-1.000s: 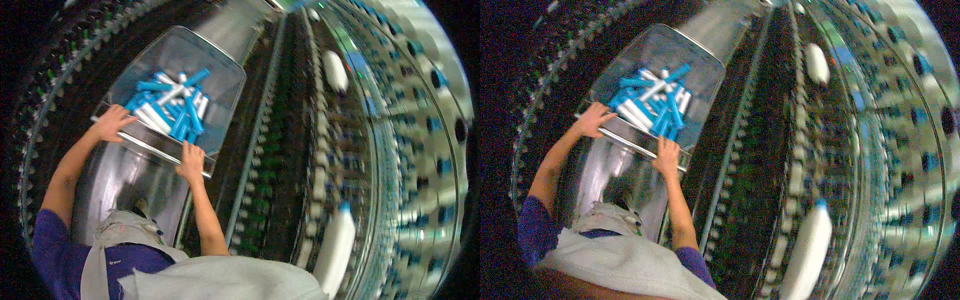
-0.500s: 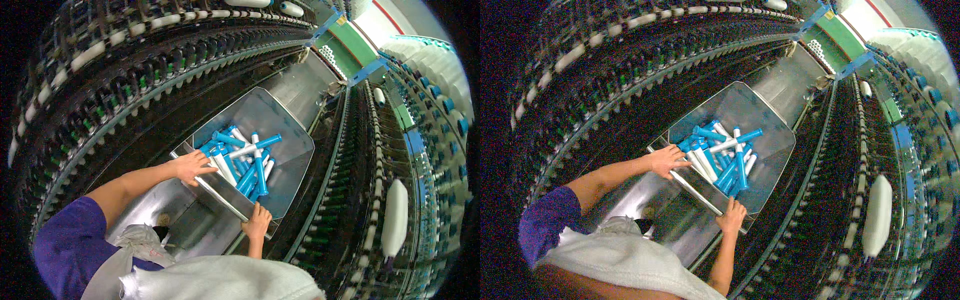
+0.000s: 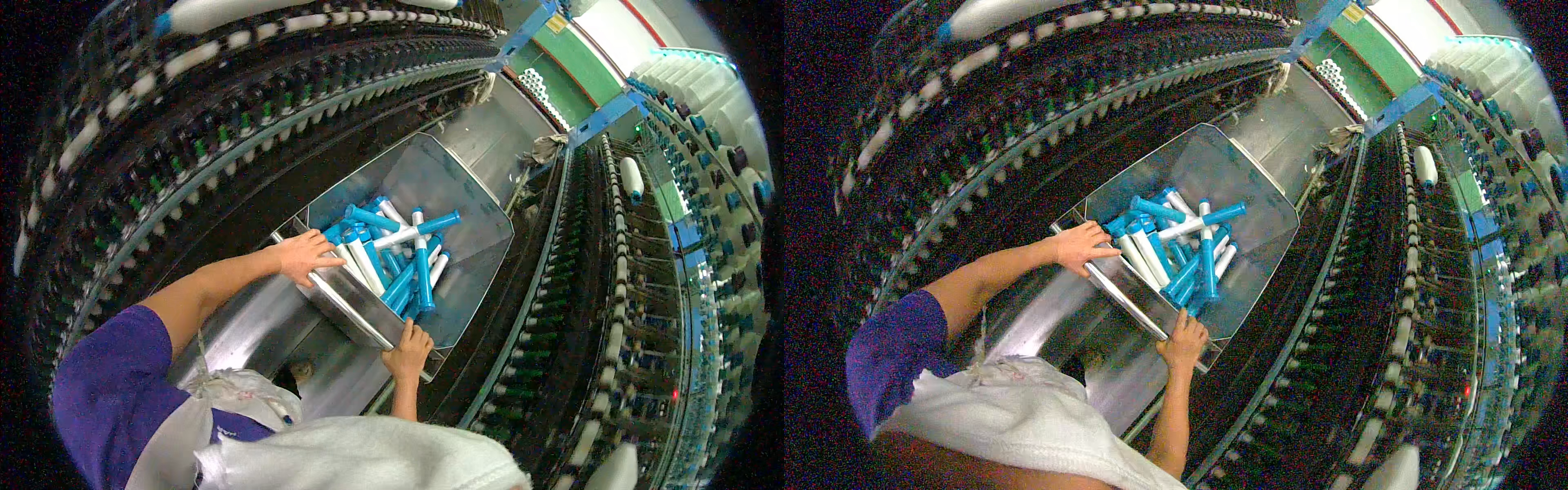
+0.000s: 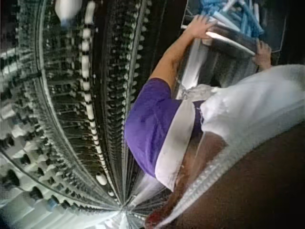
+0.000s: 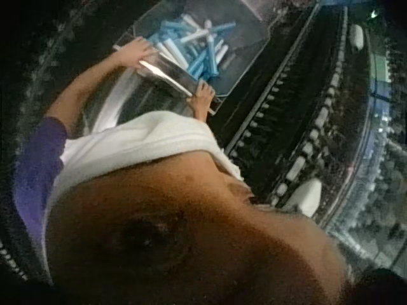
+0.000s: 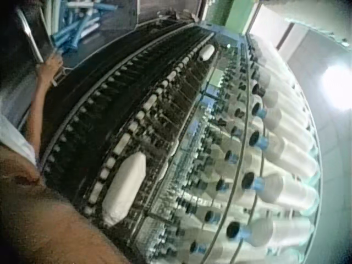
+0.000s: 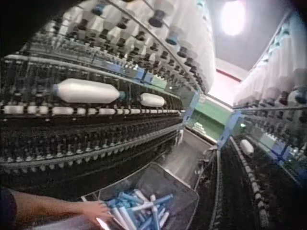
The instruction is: The person threads white yarn through guides on a textile machine, then removes blue and white spools from a metal bin and places them into a green crate. The person handles spools one at a time and ties off yarn ends.
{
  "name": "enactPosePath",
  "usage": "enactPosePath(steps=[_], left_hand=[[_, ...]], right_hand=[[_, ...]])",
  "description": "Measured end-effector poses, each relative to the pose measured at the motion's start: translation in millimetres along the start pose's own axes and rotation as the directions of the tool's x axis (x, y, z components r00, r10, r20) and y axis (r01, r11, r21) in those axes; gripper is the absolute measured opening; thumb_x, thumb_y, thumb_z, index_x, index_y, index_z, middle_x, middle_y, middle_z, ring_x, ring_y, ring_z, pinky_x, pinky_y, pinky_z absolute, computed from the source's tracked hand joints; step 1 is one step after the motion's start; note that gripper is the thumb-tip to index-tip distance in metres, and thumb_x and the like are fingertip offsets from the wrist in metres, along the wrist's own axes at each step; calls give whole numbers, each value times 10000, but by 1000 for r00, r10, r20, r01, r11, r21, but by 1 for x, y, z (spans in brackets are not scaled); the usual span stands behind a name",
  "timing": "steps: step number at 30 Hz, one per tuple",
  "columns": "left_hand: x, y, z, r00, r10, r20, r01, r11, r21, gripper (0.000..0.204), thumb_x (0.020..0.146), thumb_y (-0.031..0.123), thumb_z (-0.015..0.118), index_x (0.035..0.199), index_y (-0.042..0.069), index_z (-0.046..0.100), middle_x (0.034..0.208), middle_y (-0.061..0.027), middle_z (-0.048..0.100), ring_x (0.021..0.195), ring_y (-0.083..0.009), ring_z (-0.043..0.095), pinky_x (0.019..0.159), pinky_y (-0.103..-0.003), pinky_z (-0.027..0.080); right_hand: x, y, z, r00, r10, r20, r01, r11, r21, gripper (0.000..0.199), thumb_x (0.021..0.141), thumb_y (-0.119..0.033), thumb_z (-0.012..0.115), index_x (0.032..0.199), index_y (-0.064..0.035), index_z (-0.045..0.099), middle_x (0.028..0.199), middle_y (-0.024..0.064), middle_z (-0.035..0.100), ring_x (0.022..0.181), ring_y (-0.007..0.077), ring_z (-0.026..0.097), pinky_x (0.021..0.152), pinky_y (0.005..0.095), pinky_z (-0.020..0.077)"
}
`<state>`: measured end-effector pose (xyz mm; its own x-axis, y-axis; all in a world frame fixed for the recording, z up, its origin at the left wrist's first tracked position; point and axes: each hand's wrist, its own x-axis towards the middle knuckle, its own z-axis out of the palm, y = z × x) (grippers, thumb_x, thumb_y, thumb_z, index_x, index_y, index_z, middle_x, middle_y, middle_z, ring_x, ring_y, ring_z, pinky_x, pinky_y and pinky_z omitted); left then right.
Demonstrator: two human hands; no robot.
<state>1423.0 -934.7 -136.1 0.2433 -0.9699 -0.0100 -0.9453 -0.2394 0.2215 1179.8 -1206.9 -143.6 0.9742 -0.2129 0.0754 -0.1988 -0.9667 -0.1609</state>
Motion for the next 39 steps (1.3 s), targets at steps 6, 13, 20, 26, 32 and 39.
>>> enactPosePath(steps=[6, 13, 20, 26, 32, 39], left_hand=[[12, -24, 17, 999, -10, 53, 10, 1000, -1, 939, 580, 444, 766, 1398, 206, 369, 1183, -137, 492, 1078, -293, 456, 952, -436, 323], [158, -105, 29, 999, -9, -38, 9, 1000, 8, 915, 571, 438, 780, 1369, 188, 410, 1164, -149, 513, 1063, -312, 478, 943, -465, 337], [320, -215, 24, 998, -48, -43, 47, 999, -17, 920, 544, 405, 801, 1349, 154, 433, 1175, -184, 514, 1117, -347, 464, 1010, -502, 309], [516, -344, 57, 997, -73, -35, 69, 993, -96, 997, 484, 297, 845, 1370, 160, 408, 1235, -196, 468, 1163, -365, 429, 1041, -523, 280], [656, -424, 80, 993, -99, -66, 89, 986, -139, 1012, 450, 242, 826, 1364, 145, 404, 1223, -183, 452, 1165, -371, 411, 1062, -516, 260], [814, -562, 87, 993, -115, 13, 115, 990, -77, 972, 500, 344, 805, 1369, 160, 412, 1235, -177, 470, 1158, -339, 415, 1044, -473, 260]], right_hand=[[18, 3, 23, 1000, -21, 19, 22, 999, -28, 766, 560, -243, 715, 1247, -13, 466, 1037, 159, 527, 950, 332, 491, 905, 459, 341], [160, 107, 41, 1000, -31, -2, 31, 999, 24, 908, 449, -219, 799, 1265, -51, 440, 1083, 151, 526, 991, 336, 504, 908, 469, 366], [334, 214, 54, 999, -31, 13, 30, 999, 34, 818, 499, -134, 700, 1272, -31, 452, 1071, 160, 519, 990, 349, 484, 914, 456, 361], [519, 341, 100, 1000, -10, -12, 10, 999, 47, 859, 472, -124, 737, 1270, -6, 441, 1086, 164, 506, 1010, 335, 482, 918, 463, 359], [640, 437, 125, 990, -70, -122, 72, 997, 13, 814, 494, -136, 706, 1251, 5, 442, 1019, 175, 498, 981, 342, 480, 927, 447, 356], [837, 527, 173, 999, -40, 2, 40, 998, 55, 765, 535, -134, 706, 1246, 7, 461, 1043, 179, 522, 963, 345, 491, 900, 468, 359]])
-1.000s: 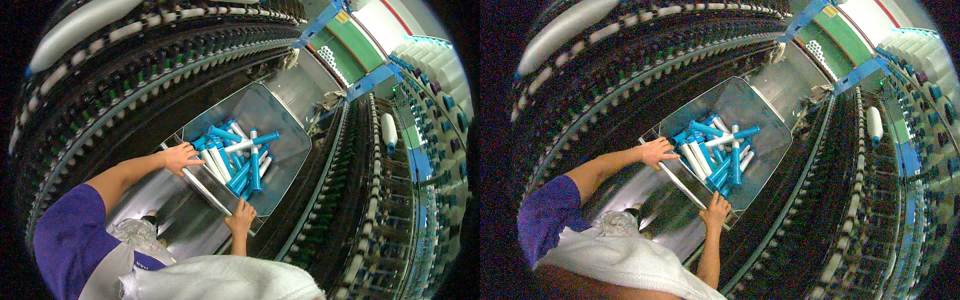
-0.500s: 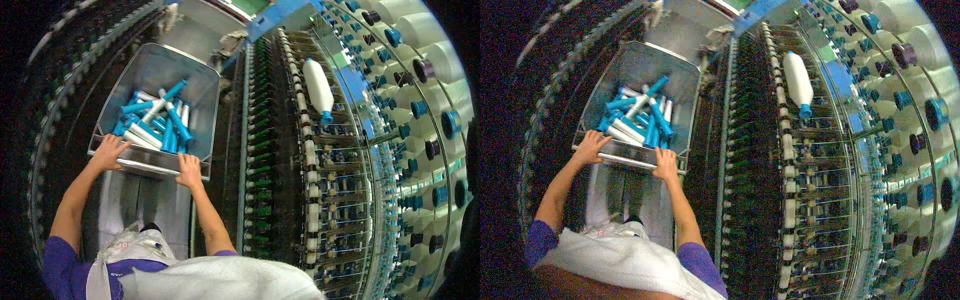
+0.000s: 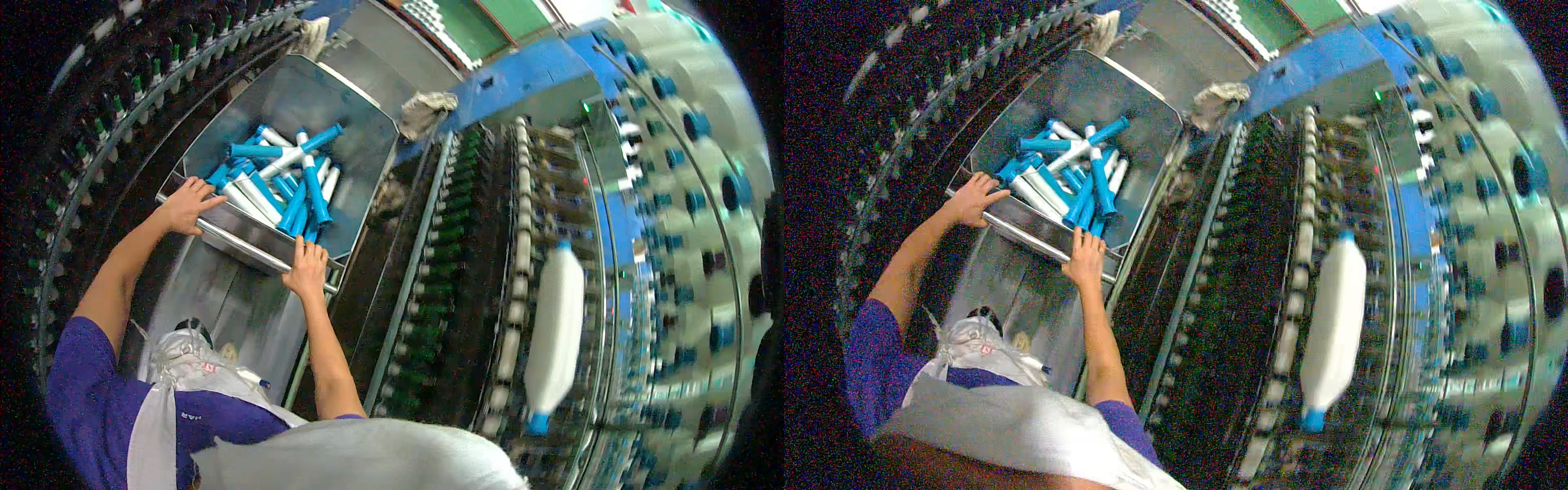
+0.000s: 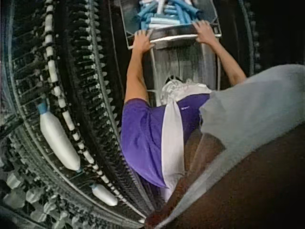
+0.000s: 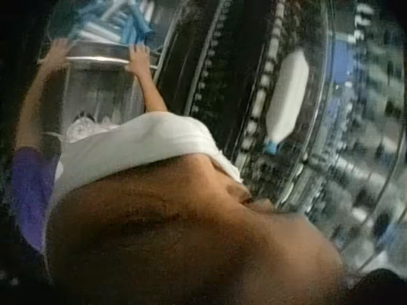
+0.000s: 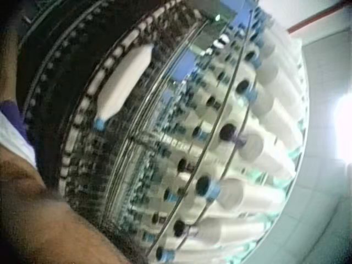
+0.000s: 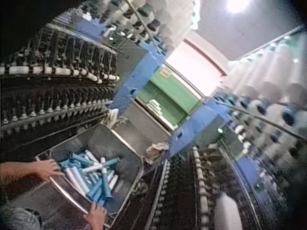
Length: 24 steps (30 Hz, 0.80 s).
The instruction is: The person threads white yarn through guides on a textile machine, then removes blue and white spools from a metal bin and places them into a green crate. The person handles spools one at a time and ties off yarn ends.
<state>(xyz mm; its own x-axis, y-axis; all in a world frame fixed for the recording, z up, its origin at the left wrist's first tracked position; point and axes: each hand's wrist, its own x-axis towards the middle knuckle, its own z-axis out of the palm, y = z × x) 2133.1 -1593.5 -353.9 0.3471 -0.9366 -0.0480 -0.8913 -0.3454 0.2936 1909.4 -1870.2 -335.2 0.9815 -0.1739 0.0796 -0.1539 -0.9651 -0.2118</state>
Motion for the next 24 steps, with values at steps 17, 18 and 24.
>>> enactPosePath(steps=[17, 18, 24], left_hand=[[498, -336, -68, 999, 32, 33, -34, 999, 39, 956, 537, 393, 795, 1384, 199, 397, 1226, -181, 484, 1144, -361, 445, 1028, -499, 292], [526, -351, -68, 999, 55, -1, -55, 997, 54, 964, 539, 393, 795, 1391, 201, 388, 1236, -182, 481, 1148, -363, 443, 1031, -502, 290], [665, -404, -53, 998, 41, 44, -43, 999, 24, 958, 533, 357, 770, 1394, 183, 387, 1230, -187, 476, 1137, -354, 436, 1034, -479, 289]], right_hand=[[524, 275, 74, 999, 21, 30, -20, 999, -27, 871, 505, -218, 769, 1273, 2, 423, 1072, 177, 514, 967, 340, 492, 916, 471, 354], [548, 294, 78, 1000, 18, 8, -18, 999, -30, 874, 504, -220, 771, 1273, 5, 421, 1062, 174, 513, 965, 339, 492, 916, 470, 354], [652, 397, 109, 999, 27, 41, -24, 998, -56, 902, 497, -231, 762, 1297, -12, 404, 1084, 175, 507, 971, 336, 490, 939, 481, 345]])
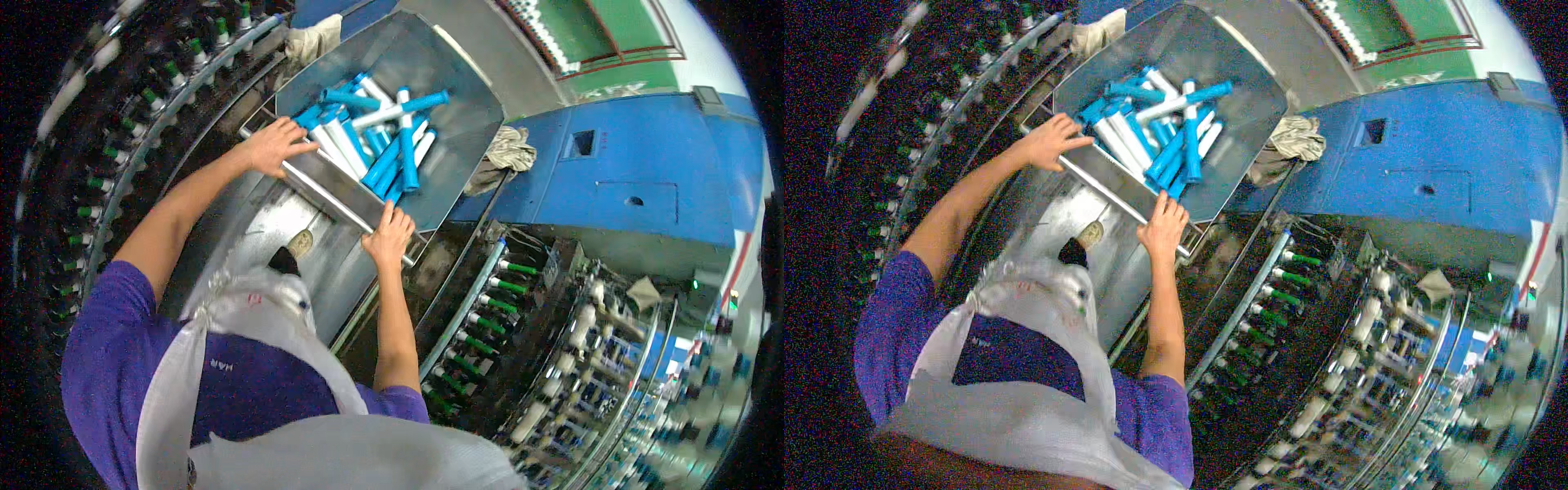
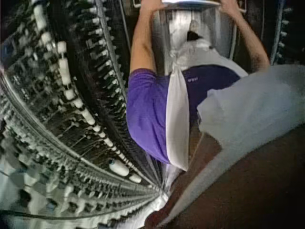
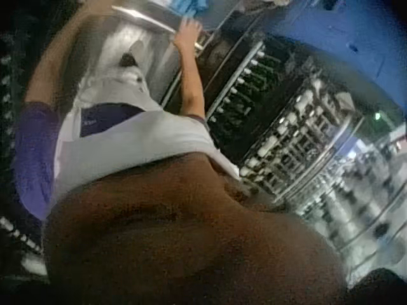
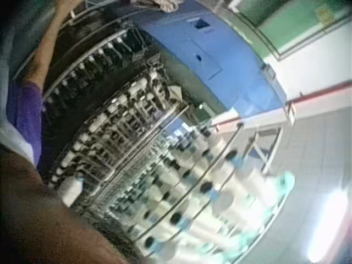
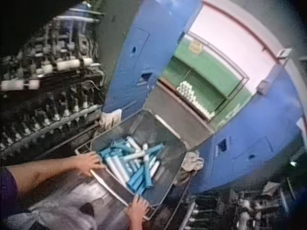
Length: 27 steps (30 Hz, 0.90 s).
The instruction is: The person threads white yarn through guides on a textile machine, then removes blue and white spools from a metal bin and places them into a green crate. The person handles spools one at a time and ties off yarn ends.
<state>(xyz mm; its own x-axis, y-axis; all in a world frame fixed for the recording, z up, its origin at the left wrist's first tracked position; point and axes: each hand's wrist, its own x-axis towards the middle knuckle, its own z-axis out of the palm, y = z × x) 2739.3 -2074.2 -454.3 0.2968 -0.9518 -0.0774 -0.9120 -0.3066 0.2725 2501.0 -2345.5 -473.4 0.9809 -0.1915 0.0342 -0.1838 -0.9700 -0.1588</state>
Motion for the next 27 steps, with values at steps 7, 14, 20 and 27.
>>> enactPosePath(steps=[7, 14, 20, 27], left_hand=[[157, -53, 12, 1000, -18, 6, 18, 999, 52, 898, 603, 373, 737, 1396, 183, 361, 1183, -149, 467, 1113, -314, 434, 1000, -452, 290], [96, -27, -2, 999, -34, 25, 33, 999, 40, 965, 596, 379, 775, 1426, 177, 327, 1268, -185, 446, 1179, -332, 401, 1039, -483, 248], [113, -39, -21, 999, -7, 47, 4, 997, 73, 981, 605, 416, 774, 1436, 192, 303, 1286, -185, 453, 1171, -332, 410, 1032, -479, 253], [195, -89, -19, 986, -8, 166, -1, 998, 55, 929, 611, 432, 758, 1411, 186, 355, 1253, -172, 468, 1166, -331, 422, 1057, -475, 239]], right_hand=[[125, 118, 16, 1000, -2, 9, 1, 999, 39, 830, 506, -201, 730, 1254, -7, 426, 1051, 176, 508, 940, 334, 480, 905, 463, 358], [78, 74, -1, 1000, -1, -5, 1, 999, 37, 806, 526, -188, 702, 1266, -1, 445, 1095, 193, 507, 974, 342, 479, 958, 464, 344], [92, 68, -23, 997, 67, 32, -69, 997, 47, 827, 510, -189, 714, 1263, 5, 433, 1058, 169, 505, 959, 329, 478, 925, 448, 352], [156, 112, 3, 995, 94, 38, -97, 992, 82, 822, 516, -176, 733, 1258, -11, 421, 1063, 169, 503, 960, 334, 478, 919, 465, 348]])
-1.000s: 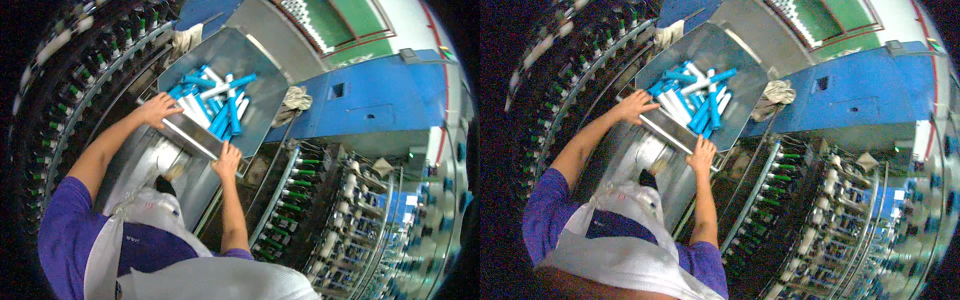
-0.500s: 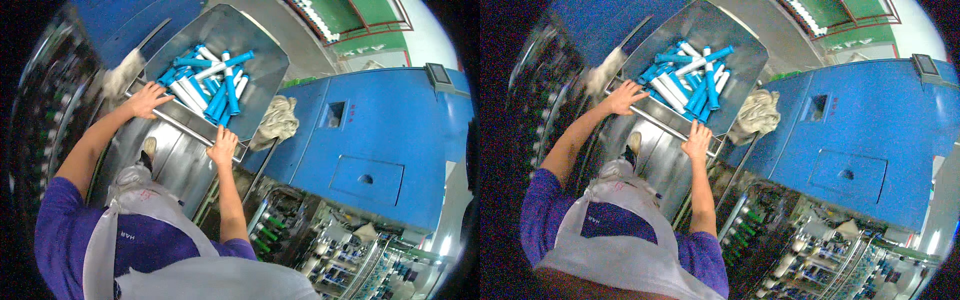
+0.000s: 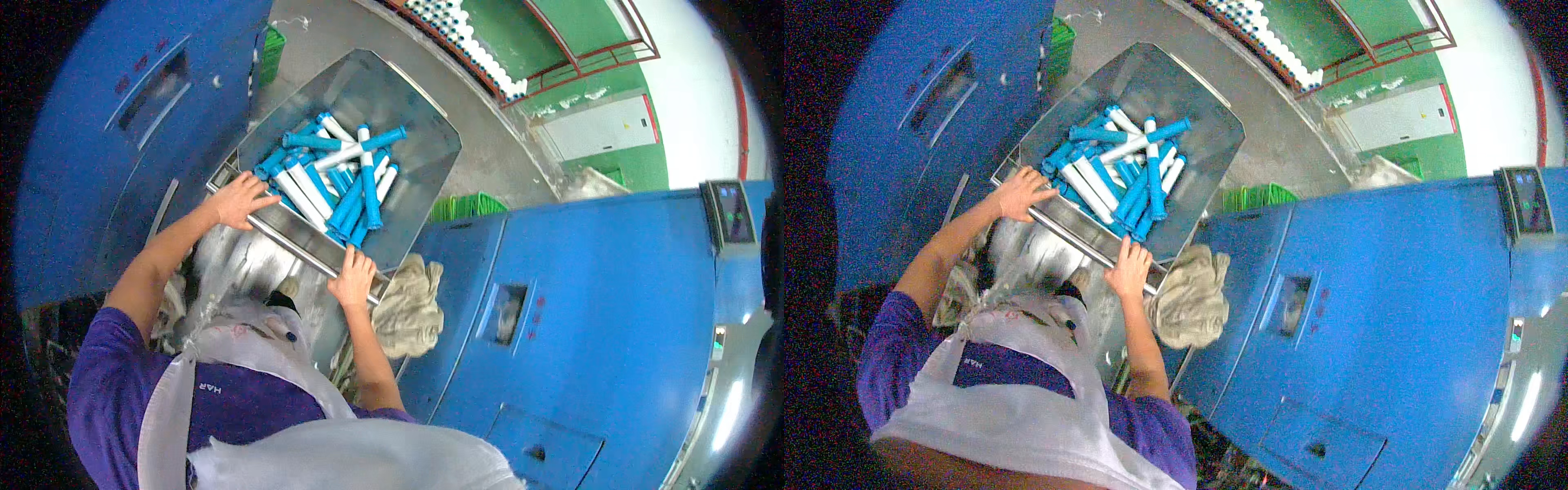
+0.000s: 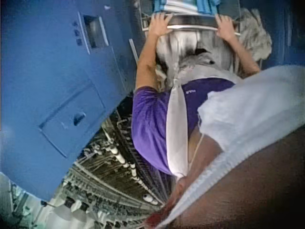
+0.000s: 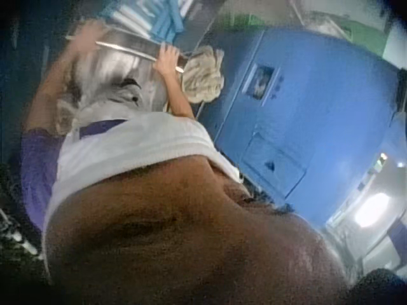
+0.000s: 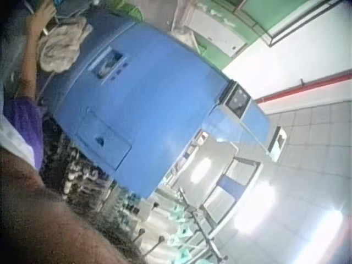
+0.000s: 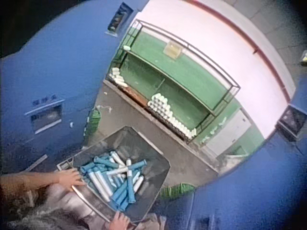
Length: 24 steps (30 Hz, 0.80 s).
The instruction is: The person threads white yarn through guides on a textile machine, then removes blue and white spools from a metal bin and places them into a green crate. The person handles spools one at a time and ties off yarn ends.
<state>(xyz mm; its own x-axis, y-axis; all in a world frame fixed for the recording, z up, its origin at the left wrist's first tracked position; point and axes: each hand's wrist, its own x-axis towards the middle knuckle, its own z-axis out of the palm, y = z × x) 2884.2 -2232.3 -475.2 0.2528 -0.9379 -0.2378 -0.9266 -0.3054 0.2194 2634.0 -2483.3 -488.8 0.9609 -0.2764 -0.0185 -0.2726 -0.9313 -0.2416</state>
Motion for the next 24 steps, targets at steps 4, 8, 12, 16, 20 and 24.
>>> enactPosePath(steps=[4, 8, 12, 16, 20, 24], left_hand=[[8, -6, 17, 990, 68, -123, -71, 997, -25, 923, 586, 424, 757, 1396, 194, 380, 1184, -166, 492, 1111, -323, 447, 1025, -467, 267], [-11, -3, 15, 980, 126, -155, -128, 992, -8, 954, 540, 468, 758, 1383, 199, 401, 1132, -156, 499, 1040, -311, 467, 945, -457, 304], [-20, 4, 3, 987, 159, -25, -160, 987, -18, 941, 550, 487, 748, 1376, 186, 414, 1111, -141, 498, 1005, -302, 474, 898, -445, 321], [-22, 9, 5, 947, 228, -227, -221, 974, 57, 953, 550, 524, 721, 1385, 185, 409, 1101, -150, 513, 1005, -310, 483, 894, -466, 332], [-28, 1, 10, 965, 249, -77, -250, 968, 2, 921, 574, 457, 722, 1381, 150, 403, 1140, -150, 498, 1021, -304, 466, 899, -441, 327], [-27, -22, -6, 950, 245, -192, -257, 966, -38, 894, 582, 440, 730, 1370, 149, 425, 1151, -161, 502, 1042, -302, 465, 919, -441, 324]], right_hand=[[1, 7, 11, 995, 26, 92, -25, 1000, -18, 835, 556, -207, 706, 1301, 9, 397, 1104, 202, 502, 1005, 362, 480, 956, 482, 332], [-15, -10, 8, 994, 30, 105, -31, 999, 14, 788, 541, -206, 679, 1257, 17, 436, 1064, 197, 512, 956, 359, 485, 931, 471, 342], [-31, -18, 1, 995, 20, 101, -21, 1000, 15, 784, 542, -226, 699, 1244, 15, 445, 1041, 185, 516, 943, 350, 487, 912, 468, 340], [-47, -17, 6, 1000, 6, -4, -6, 1000, -12, 794, 541, -235, 717, 1243, 16, 446, 1055, 185, 519, 926, 350, 493, 908, 477, 342], [-54, -33, 12, 999, 51, -15, -51, 998, -47, 810, 526, -232, 728, 1247, 3, 443, 1064, 183, 521, 935, 357, 492, 914, 478, 341], [-38, -57, -7, 984, 162, 68, -159, 986, -44, 782, 551, -212, 710, 1258, -8, 445, 1068, 181, 522, 981, 361, 481, 916, 486, 341]])
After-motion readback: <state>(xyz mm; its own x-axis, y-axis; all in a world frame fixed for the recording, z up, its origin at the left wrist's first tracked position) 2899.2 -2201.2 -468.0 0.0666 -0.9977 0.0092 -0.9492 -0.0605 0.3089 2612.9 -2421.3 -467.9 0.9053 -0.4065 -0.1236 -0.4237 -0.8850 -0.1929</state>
